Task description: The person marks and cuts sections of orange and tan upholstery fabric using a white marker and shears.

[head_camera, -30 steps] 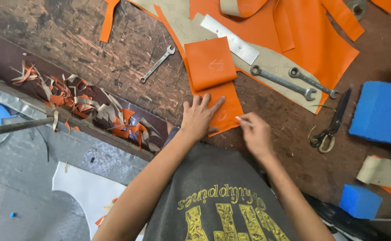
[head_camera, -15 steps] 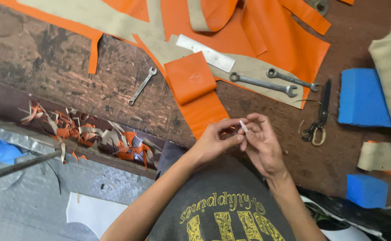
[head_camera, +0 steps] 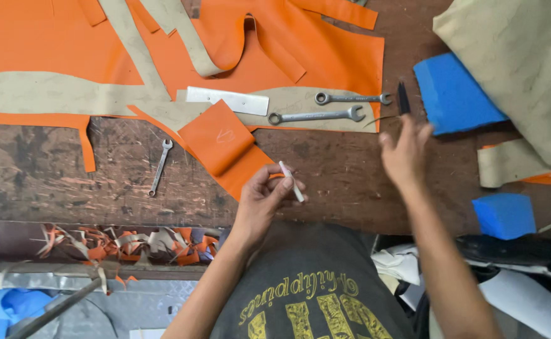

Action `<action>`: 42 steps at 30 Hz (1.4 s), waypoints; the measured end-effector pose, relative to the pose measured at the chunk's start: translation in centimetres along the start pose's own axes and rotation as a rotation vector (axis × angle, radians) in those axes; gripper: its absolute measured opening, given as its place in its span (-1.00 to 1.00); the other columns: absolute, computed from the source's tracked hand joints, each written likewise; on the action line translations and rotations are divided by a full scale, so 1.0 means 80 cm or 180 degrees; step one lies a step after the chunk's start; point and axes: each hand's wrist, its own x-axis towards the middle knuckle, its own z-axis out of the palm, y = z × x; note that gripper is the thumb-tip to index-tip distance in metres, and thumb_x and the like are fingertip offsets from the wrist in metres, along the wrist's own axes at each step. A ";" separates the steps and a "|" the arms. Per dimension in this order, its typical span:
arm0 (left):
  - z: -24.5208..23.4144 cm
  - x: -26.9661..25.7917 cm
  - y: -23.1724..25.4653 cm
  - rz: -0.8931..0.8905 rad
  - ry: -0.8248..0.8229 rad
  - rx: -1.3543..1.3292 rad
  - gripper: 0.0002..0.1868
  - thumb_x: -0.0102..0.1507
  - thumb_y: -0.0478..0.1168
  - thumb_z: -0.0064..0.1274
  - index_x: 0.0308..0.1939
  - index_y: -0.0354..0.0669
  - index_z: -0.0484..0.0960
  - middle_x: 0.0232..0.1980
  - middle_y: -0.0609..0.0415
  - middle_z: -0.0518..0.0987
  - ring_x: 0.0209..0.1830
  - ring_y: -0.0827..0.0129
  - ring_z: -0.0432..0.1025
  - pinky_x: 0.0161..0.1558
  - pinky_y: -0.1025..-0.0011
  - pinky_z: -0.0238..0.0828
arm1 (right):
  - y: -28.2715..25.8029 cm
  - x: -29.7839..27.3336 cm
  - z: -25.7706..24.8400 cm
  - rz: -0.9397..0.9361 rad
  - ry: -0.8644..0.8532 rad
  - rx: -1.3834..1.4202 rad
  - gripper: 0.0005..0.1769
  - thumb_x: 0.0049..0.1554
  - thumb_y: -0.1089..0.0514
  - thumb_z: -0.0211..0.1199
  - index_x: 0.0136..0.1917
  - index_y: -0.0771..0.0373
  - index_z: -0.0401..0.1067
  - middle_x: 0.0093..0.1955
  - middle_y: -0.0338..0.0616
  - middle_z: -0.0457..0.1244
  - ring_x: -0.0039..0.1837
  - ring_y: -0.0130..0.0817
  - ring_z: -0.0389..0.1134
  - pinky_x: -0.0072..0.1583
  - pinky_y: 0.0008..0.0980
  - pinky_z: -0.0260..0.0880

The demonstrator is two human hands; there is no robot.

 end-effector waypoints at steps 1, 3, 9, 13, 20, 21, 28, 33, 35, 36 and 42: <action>0.003 -0.008 0.006 -0.0053 -0.0027 -0.0013 -0.71 0.36 -0.22 0.02 0.14 -0.23 0.52 -0.15 0.01 0.66 -0.20 0.36 0.58 -0.14 0.36 0.55 | 0.022 0.014 0.006 -0.0415 0.0419 -0.0280 -0.31 0.20 0.01 0.39 0.47 0.32 0.23 0.33 0.26 0.04 0.34 0.23 0.20 0.31 0.13 0.28; 0.012 -0.017 0.024 -0.0036 -0.0041 -0.0035 -0.64 0.35 -0.21 0.02 0.21 -0.22 0.54 -0.21 0.04 0.64 -0.27 0.38 0.55 -0.24 0.36 0.52 | 0.044 0.057 0.031 -0.0155 0.0387 -0.0707 -0.28 0.13 -0.06 0.43 0.37 0.37 0.26 0.31 0.36 0.01 0.35 0.38 0.10 0.20 0.42 0.14; 0.034 -0.058 0.059 0.0558 0.0081 0.0301 -0.58 0.43 -0.17 0.01 0.32 -0.31 0.57 -0.21 0.07 0.60 -0.27 0.50 0.45 -0.16 0.50 0.45 | 0.094 0.094 0.087 0.0083 0.0694 -0.0691 -0.54 0.29 -0.01 0.27 0.25 0.39 0.31 0.36 0.35 0.07 0.39 0.35 0.08 0.22 0.38 0.13; 0.033 -0.065 0.072 0.0705 0.0299 0.0015 -0.62 0.41 -0.18 0.04 0.25 -0.30 0.58 -0.23 0.09 0.60 -0.30 0.54 0.42 -0.19 0.52 0.42 | 0.093 0.069 0.068 -0.0275 0.1072 -0.0346 -0.81 0.51 0.19 0.07 0.18 0.42 0.28 0.23 0.30 0.21 0.25 0.16 0.25 0.23 0.14 0.29; 0.035 -0.062 0.067 0.0910 0.0603 0.0371 -0.76 0.40 -0.19 0.06 0.04 -0.29 0.59 -0.23 0.12 0.64 -0.32 0.58 0.42 -0.22 0.57 0.40 | -0.032 -0.061 -0.026 -0.0265 -0.1110 0.2278 -0.76 0.39 0.12 -0.02 0.17 0.33 0.34 -0.26 -0.18 0.24 -0.25 -0.42 0.26 -0.24 -0.38 0.29; 0.038 -0.061 0.066 0.0923 0.0587 0.0392 -0.77 0.40 -0.19 0.06 0.04 -0.29 0.59 -0.23 0.12 0.64 -0.32 0.59 0.41 -0.22 0.58 0.40 | -0.055 -0.084 -0.030 -0.0589 -0.1270 0.2600 -0.77 0.34 0.15 0.04 0.18 0.34 0.32 -0.21 -0.22 0.27 -0.19 -0.46 0.30 -0.14 -0.41 0.35; 0.043 -0.063 0.073 0.0863 0.0449 0.0425 -0.77 0.41 -0.20 0.04 0.03 -0.31 0.59 -0.23 0.09 0.64 -0.27 0.56 0.47 -0.18 0.54 0.45 | -0.164 -0.155 -0.063 -0.1620 -0.0834 0.2069 -0.83 0.14 0.21 0.35 0.00 0.27 0.45 -0.22 -0.21 0.31 -0.23 -0.42 0.36 -0.16 -0.41 0.36; 0.040 -0.070 0.070 0.0853 0.0420 0.0416 -0.76 0.42 -0.20 0.03 0.04 -0.32 0.59 -0.21 0.07 0.64 -0.24 0.56 0.47 -0.15 0.55 0.45 | -0.184 -0.155 -0.073 -0.2038 -0.0341 0.1912 -0.76 0.14 0.21 0.38 0.04 0.31 0.41 -0.15 -0.09 0.32 -0.13 -0.26 0.40 -0.07 -0.34 0.38; 0.037 -0.068 0.068 0.0871 0.0482 0.0478 -0.77 0.41 -0.21 0.04 0.04 -0.32 0.59 -0.21 0.07 0.64 -0.24 0.55 0.48 -0.15 0.55 0.45 | -0.185 -0.155 -0.068 -0.2122 -0.0303 0.1949 -0.74 0.15 0.22 0.36 0.06 0.35 0.41 -0.12 -0.06 0.33 -0.11 -0.23 0.41 -0.06 -0.33 0.40; 0.037 -0.068 0.068 0.0873 0.0510 0.0504 -0.77 0.40 -0.21 0.04 0.04 -0.32 0.59 -0.22 0.07 0.65 -0.24 0.55 0.48 -0.15 0.55 0.45 | -0.185 -0.155 -0.067 -0.2157 -0.0285 0.1961 -0.74 0.15 0.22 0.35 0.07 0.37 0.40 -0.11 -0.04 0.33 -0.10 -0.22 0.42 -0.06 -0.33 0.41; 0.035 -0.065 0.063 0.0948 0.0455 0.0534 -0.78 0.40 -0.24 0.07 0.04 -0.34 0.59 -0.21 0.07 0.64 -0.26 0.57 0.44 -0.16 0.55 0.42 | -0.188 -0.153 -0.066 -0.2244 -0.0079 0.1919 -0.72 0.18 0.21 0.32 0.12 0.38 0.40 -0.11 -0.03 0.34 -0.12 -0.23 0.43 -0.08 -0.32 0.43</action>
